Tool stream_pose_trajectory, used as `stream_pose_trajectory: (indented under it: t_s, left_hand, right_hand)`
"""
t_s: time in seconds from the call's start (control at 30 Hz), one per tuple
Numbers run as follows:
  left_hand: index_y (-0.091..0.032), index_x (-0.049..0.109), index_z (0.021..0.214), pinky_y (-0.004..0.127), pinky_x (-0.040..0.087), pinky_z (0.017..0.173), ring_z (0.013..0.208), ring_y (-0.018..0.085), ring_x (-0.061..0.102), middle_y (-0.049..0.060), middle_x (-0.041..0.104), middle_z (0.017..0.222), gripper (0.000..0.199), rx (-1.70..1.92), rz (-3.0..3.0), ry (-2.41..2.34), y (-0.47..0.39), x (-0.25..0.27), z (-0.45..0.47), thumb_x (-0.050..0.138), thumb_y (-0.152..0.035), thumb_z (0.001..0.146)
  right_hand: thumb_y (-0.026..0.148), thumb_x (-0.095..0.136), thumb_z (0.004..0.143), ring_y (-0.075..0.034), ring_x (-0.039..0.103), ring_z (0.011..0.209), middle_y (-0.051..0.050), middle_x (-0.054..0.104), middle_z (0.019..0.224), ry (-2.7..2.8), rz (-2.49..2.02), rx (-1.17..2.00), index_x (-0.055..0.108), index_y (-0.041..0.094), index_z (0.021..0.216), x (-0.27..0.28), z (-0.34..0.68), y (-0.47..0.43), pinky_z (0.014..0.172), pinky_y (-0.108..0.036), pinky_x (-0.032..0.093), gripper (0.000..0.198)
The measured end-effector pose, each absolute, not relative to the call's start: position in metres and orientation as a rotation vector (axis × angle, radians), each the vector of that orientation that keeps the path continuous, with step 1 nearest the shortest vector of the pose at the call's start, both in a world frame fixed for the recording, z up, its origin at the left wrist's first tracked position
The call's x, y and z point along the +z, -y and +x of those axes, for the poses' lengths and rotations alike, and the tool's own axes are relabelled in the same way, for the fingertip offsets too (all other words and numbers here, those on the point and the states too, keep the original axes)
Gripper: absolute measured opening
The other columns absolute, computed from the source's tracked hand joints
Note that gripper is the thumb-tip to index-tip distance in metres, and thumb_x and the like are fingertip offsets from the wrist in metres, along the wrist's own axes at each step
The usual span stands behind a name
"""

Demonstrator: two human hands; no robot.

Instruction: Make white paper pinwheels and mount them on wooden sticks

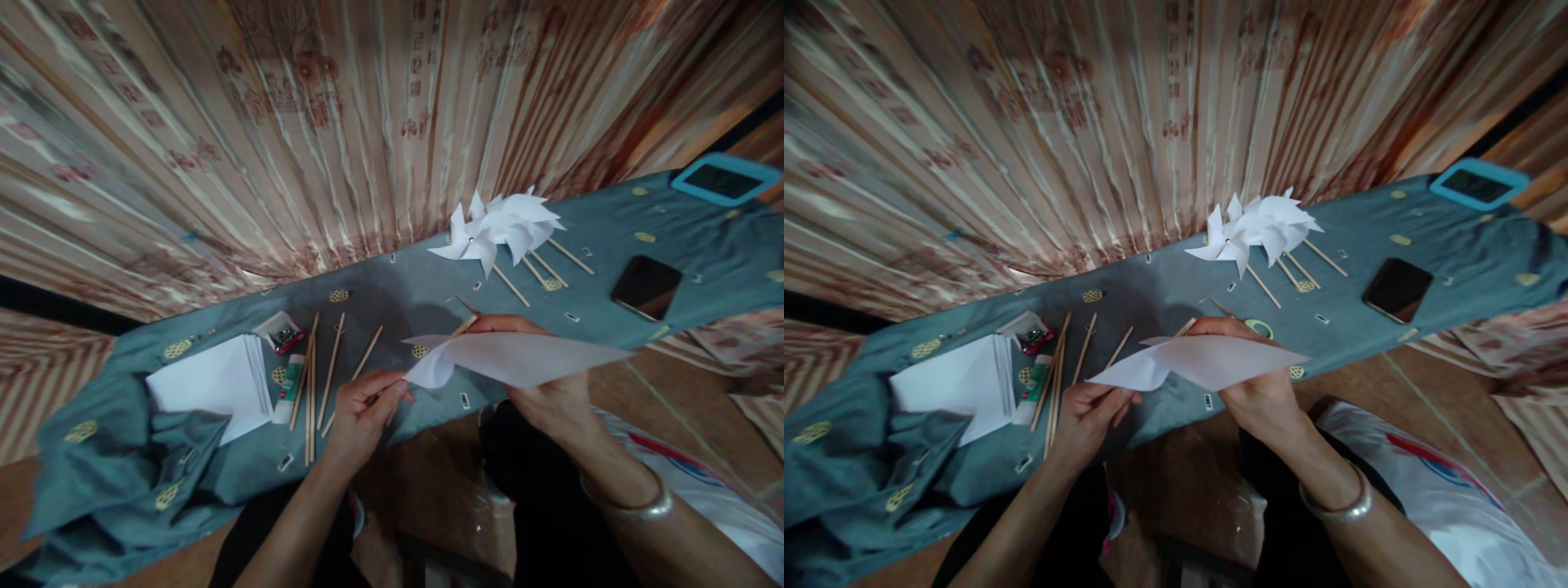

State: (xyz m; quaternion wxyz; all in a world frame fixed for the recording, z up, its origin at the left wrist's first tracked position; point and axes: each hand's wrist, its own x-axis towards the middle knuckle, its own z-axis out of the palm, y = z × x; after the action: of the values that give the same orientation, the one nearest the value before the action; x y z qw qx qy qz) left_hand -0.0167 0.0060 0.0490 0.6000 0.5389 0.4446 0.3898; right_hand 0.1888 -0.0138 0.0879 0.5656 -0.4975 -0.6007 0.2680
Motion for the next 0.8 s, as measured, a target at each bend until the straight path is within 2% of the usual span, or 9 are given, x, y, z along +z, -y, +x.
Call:
stream_pose_trajectory:
  t_s: [0.1, 0.2, 0.33, 0.43, 0.53, 0.7, 0.8]
  left_hand:
    - [-0.018, 0.075, 0.066, 0.023, 0.036, 0.046, 0.044, 0.009, 0.045, 0.001, 0.061, 0.054, 0.030, 0.957, 1.396, -1.077, -0.005, 0.049, -0.020, 0.068, -0.043, 0.081]
    - [-0.020, 0.078, 0.079, 0.024, 0.046, 0.058, 0.057, 0.014, 0.060, 0.002, 0.069, 0.064, 0.017, 1.027, 1.557, -1.098, -0.003, 0.051, -0.023, 0.065, -0.030, 0.084]
    - [-0.021, 0.079, 0.089, 0.025, 0.051, 0.065, 0.067, 0.016, 0.067, 0.004, 0.074, 0.072, 0.017, 1.059, 1.730, -1.088, -0.001, 0.051, -0.024, 0.063, -0.024, 0.086]
    - [-0.021, 0.079, 0.090, 0.025, 0.052, 0.067, 0.069, 0.016, 0.068, 0.004, 0.074, 0.073, 0.018, 1.073, 1.769, -1.090, -0.001, 0.045, -0.023, 0.061, -0.023, 0.087]
    - [-0.020, 0.079, 0.088, 0.024, 0.051, 0.066, 0.067, 0.015, 0.067, 0.003, 0.073, 0.072, 0.018, 1.061, 1.733, -1.106, 0.002, 0.037, -0.021, 0.062, -0.022, 0.087]
    - [-0.019, 0.079, 0.092, 0.024, 0.048, 0.062, 0.064, 0.014, 0.062, 0.004, 0.072, 0.073, 0.022, 0.946, 1.548, -1.113, 0.013, 0.023, -0.016, 0.058, -0.027, 0.088]
    - [-0.019, 0.078, 0.095, 0.022, 0.042, 0.053, 0.055, 0.011, 0.054, 0.003, 0.070, 0.073, 0.024, 0.915, 1.434, -1.114, 0.020, 0.012, -0.013, 0.059, -0.030, 0.085]
  right_hand:
    - [0.028, 0.069, 0.082, -0.022, 0.072, 0.085, -0.004, 0.076, 0.091, 1.393, -1.131, 0.677, 0.069, 0.027, 0.093, 0.090, 0.188, 0.012, 0.079, -0.035, 0.060, 0.011]
    - [0.029, 0.072, 0.079, -0.022, 0.073, 0.082, -0.003, 0.076, 0.087, 1.324, -1.157, 0.686, 0.071, 0.026, 0.086, 0.089, 0.189, 0.009, 0.075, -0.034, 0.060, 0.008]
    - [0.030, 0.077, 0.072, -0.021, 0.072, 0.072, -0.003, 0.077, 0.081, 1.221, -1.331, 0.748, 0.074, 0.022, 0.080, 0.081, 0.193, 0.003, 0.065, -0.031, 0.059, 0.011]
    - [0.037, 0.081, 0.067, -0.019, 0.068, 0.062, -0.003, 0.076, 0.072, 1.113, -1.376, 0.898, 0.075, 0.020, 0.077, 0.071, 0.196, -0.003, 0.057, -0.029, 0.056, 0.021]
    - [0.045, 0.082, 0.064, -0.017, 0.066, 0.058, -0.004, 0.076, 0.072, 1.035, -1.400, 1.060, 0.074, 0.018, 0.077, 0.064, 0.200, -0.007, 0.054, -0.030, 0.054, 0.031]
    - [0.051, 0.085, 0.056, -0.016, 0.066, 0.058, -0.004, 0.077, 0.076, 1.045, -1.494, 1.258, 0.075, 0.018, 0.082, 0.060, 0.211, -0.010, 0.056, -0.029, 0.053, 0.043]
    - [0.050, 0.087, 0.051, -0.017, 0.066, 0.061, -0.004, 0.077, 0.078, 1.026, -1.519, 1.376, 0.075, 0.018, 0.083, 0.054, 0.215, -0.014, 0.060, -0.030, 0.054, 0.047]
